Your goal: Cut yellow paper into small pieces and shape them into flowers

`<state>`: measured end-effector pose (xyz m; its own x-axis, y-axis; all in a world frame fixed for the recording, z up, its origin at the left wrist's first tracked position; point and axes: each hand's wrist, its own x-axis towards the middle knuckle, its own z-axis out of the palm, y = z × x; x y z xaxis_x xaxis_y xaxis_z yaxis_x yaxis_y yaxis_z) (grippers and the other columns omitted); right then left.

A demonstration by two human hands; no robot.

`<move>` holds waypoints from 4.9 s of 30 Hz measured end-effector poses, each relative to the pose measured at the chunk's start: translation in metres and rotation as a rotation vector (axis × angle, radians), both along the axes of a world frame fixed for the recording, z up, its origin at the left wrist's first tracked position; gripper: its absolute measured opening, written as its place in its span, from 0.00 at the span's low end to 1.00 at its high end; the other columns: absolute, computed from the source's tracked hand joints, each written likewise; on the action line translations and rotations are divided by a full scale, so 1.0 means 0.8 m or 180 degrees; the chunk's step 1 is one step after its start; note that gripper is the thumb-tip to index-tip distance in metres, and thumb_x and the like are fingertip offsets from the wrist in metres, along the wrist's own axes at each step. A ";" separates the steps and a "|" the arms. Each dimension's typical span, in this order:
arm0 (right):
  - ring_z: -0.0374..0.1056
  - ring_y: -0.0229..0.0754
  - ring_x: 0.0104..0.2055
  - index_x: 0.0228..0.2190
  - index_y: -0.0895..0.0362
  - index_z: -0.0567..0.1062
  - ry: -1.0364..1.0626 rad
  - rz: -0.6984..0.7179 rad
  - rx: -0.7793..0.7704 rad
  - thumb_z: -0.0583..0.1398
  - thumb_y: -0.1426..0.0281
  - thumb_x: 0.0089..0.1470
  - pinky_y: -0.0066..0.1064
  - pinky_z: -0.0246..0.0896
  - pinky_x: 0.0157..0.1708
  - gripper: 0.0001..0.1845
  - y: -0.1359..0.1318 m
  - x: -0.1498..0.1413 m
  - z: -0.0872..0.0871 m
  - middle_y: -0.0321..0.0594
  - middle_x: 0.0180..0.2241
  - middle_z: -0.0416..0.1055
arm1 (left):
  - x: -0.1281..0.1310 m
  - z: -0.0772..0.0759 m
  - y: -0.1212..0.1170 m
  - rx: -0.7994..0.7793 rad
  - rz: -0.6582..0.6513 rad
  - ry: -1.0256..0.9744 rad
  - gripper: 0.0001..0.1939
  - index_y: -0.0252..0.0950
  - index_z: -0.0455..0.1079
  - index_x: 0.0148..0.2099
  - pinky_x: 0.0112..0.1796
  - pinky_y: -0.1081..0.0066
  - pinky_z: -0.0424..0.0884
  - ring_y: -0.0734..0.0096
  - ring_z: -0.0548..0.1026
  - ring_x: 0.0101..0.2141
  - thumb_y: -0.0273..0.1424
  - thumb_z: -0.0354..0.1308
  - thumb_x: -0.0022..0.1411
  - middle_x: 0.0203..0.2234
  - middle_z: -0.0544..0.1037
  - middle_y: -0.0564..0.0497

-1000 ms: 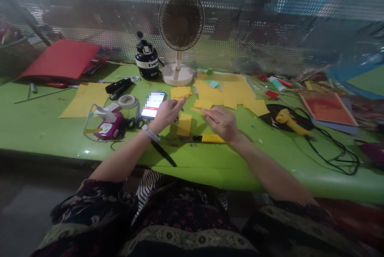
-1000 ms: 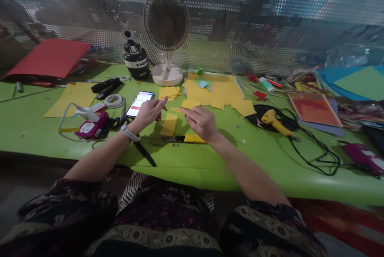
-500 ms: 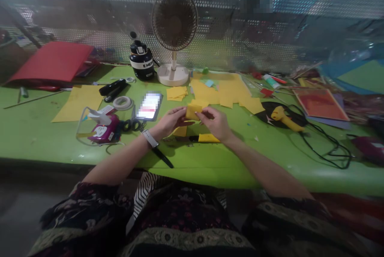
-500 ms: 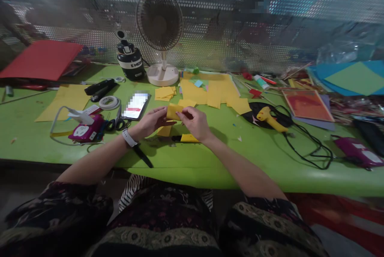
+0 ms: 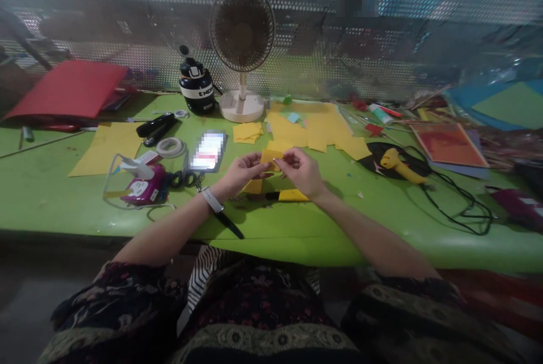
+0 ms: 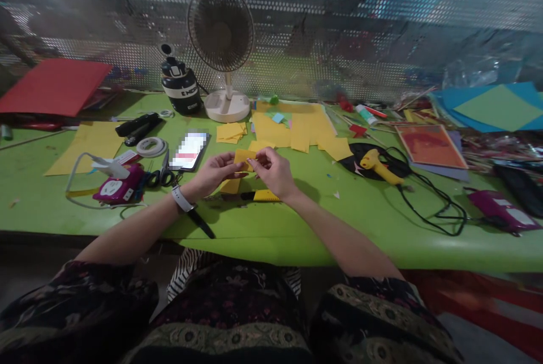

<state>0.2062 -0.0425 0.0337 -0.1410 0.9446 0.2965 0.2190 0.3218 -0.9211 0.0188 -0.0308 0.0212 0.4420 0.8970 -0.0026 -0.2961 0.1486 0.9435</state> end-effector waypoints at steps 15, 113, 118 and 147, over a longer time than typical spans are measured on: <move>0.63 0.32 0.20 0.30 0.56 0.70 0.0324 0.0051 -0.0312 0.68 0.51 0.47 0.25 0.67 0.19 0.22 0.001 0.000 0.008 0.32 0.22 0.67 | 0.000 -0.005 0.001 0.0070 -0.0038 -0.0008 0.15 0.33 0.74 0.45 0.47 0.65 0.74 0.74 0.78 0.37 0.31 0.68 0.55 0.37 0.81 0.49; 0.67 0.51 0.43 0.39 0.56 0.74 -0.3083 0.1797 -0.0291 0.69 0.53 0.42 0.38 0.62 0.37 0.26 0.002 0.047 0.028 0.46 0.43 0.73 | -0.041 0.020 0.035 -0.0016 0.0680 0.0432 0.20 0.34 0.67 0.32 0.30 0.73 0.77 0.75 0.76 0.26 0.40 0.72 0.47 0.23 0.71 0.56; 0.65 0.46 0.36 0.35 0.57 0.75 -0.3182 0.1989 -0.0235 0.65 0.59 0.49 0.34 0.57 0.33 0.16 0.011 0.044 0.018 0.44 0.37 0.72 | -0.042 0.010 0.039 -0.0139 0.0700 0.0241 0.19 0.34 0.68 0.34 0.33 0.73 0.79 0.79 0.75 0.26 0.37 0.73 0.47 0.27 0.73 0.56; 0.73 0.40 0.39 0.54 0.57 0.73 -0.0801 0.1934 -0.1726 0.61 0.60 0.58 0.33 0.68 0.43 0.25 0.026 0.080 0.053 0.42 0.39 0.77 | -0.045 -0.001 0.050 -0.0177 0.0972 -0.0046 0.20 0.32 0.70 0.30 0.38 0.70 0.79 0.81 0.73 0.26 0.40 0.73 0.46 0.24 0.72 0.56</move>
<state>0.2706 -0.0217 0.0759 -0.6705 0.6857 -0.2832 0.3698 -0.0220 -0.9288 -0.0171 0.0088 0.0205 0.1525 0.9870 -0.0510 -0.3484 0.1020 0.9318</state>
